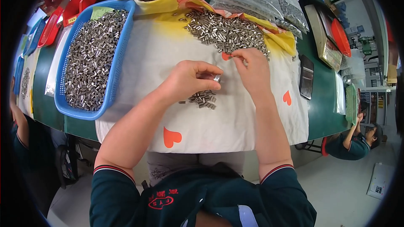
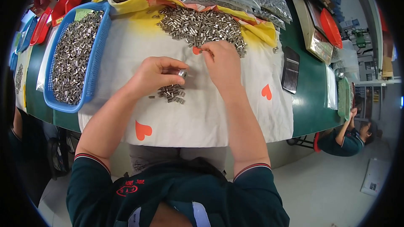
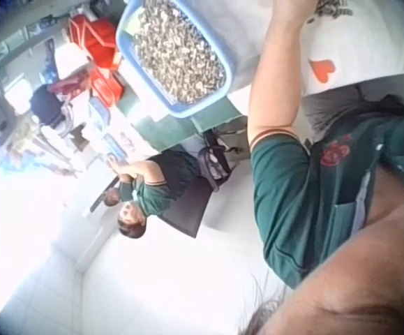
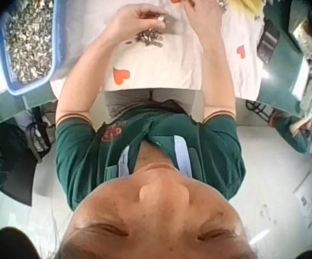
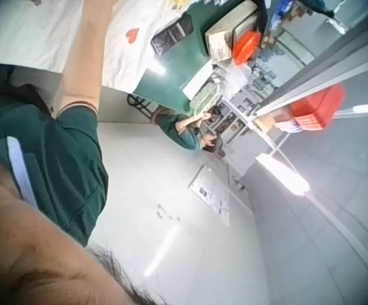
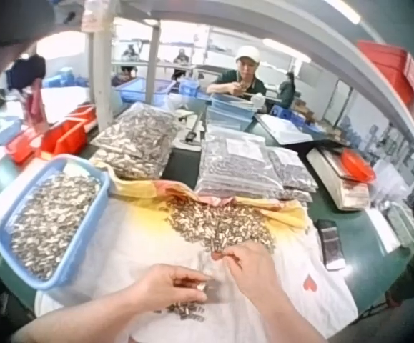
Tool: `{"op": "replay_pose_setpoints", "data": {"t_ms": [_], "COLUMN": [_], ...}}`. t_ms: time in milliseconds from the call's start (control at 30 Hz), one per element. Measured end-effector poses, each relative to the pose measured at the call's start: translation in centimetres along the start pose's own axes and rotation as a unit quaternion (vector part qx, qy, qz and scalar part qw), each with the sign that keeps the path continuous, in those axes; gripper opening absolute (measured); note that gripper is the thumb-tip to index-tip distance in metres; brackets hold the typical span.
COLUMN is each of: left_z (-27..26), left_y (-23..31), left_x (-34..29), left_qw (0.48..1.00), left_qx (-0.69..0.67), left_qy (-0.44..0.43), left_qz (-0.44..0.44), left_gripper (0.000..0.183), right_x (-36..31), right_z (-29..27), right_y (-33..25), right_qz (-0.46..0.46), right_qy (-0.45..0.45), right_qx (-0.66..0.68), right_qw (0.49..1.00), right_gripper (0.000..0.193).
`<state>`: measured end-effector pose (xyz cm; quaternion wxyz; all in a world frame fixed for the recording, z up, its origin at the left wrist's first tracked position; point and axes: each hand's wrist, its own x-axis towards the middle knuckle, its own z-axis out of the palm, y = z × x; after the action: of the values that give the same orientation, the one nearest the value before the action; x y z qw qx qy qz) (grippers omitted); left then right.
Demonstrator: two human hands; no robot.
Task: Inspecting and sorting small metal industrial components at a factory workbench.
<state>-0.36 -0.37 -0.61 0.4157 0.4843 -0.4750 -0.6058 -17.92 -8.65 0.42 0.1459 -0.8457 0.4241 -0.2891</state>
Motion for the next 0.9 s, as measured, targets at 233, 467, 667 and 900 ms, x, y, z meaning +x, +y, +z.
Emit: {"op": "replay_pose_setpoints", "data": {"t_ms": [233, 467, 667, 900], "left_z": [-0.9, -0.6, -0.7, -0.5], "left_y": [0.3, 0.3, -0.1, 0.1], "left_x": [0.2, 0.2, 0.1, -0.1], "left_qw": [0.994, 0.979, 0.991, 0.995], "left_qx": [-0.108, -0.204, -0.126, -0.081], "left_qy": [0.004, 0.026, 0.022, 0.057], "left_qz": [0.000, 0.005, 0.022, 0.012], "left_gripper": [0.030, 0.033, 0.032, 0.030], "right_x": [-0.2, -1.7, -1.8, -1.9], "right_z": [0.9, -0.5, -1.1, -0.6], "right_y": [-0.2, -2.5, -3.7, -4.4], "right_qz": [-0.017, 0.120, 0.055, -0.009], "right_qy": [-0.050, -0.078, -0.084, -0.048], "right_qx": [-0.107, 0.269, 0.260, 0.161], "right_qw": [0.993, 0.952, 0.960, 0.986], "right_gripper": [0.007, 0.008, 0.010, 0.006]}}
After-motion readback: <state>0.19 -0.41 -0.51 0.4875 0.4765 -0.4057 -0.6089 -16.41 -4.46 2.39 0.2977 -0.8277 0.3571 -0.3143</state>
